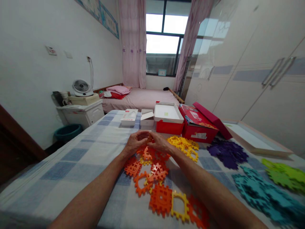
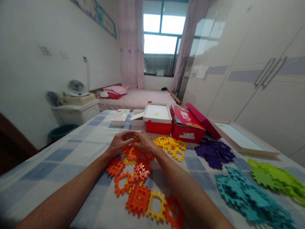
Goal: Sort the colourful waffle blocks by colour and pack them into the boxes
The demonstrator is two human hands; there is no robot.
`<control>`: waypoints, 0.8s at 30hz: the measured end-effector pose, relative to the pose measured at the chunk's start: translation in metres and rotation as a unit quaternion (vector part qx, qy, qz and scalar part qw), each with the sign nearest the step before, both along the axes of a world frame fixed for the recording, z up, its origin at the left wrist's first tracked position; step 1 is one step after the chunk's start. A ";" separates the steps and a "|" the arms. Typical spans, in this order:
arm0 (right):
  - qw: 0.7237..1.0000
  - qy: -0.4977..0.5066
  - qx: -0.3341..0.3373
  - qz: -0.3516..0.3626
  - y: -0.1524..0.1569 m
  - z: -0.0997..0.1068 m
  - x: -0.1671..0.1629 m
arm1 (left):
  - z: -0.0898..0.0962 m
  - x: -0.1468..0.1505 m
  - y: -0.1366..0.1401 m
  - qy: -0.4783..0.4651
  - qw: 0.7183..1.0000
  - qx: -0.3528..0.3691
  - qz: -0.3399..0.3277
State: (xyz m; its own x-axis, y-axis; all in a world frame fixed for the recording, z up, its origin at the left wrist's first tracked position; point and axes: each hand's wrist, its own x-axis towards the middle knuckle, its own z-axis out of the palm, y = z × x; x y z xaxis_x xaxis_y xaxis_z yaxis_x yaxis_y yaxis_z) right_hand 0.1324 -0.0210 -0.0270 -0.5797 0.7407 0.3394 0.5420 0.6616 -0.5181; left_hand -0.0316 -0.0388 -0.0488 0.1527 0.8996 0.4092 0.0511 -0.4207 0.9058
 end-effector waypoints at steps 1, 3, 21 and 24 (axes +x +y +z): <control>1.000 0.012 -0.001 -0.007 0.000 -0.003 -0.001 | 0.001 0.001 -0.001 -0.003 1.000 -0.003 -0.019; 0.998 0.032 -0.006 -0.050 0.000 -0.006 -0.002 | 0.001 0.002 -0.002 -0.004 0.999 -0.005 -0.031; 0.926 -0.064 0.061 -0.366 -0.023 0.015 0.151 | -0.008 -0.013 0.008 0.262 0.956 0.069 0.110; 0.940 -0.075 0.115 -0.312 -0.038 0.015 0.136 | -0.007 -0.014 0.007 0.305 0.945 0.079 0.089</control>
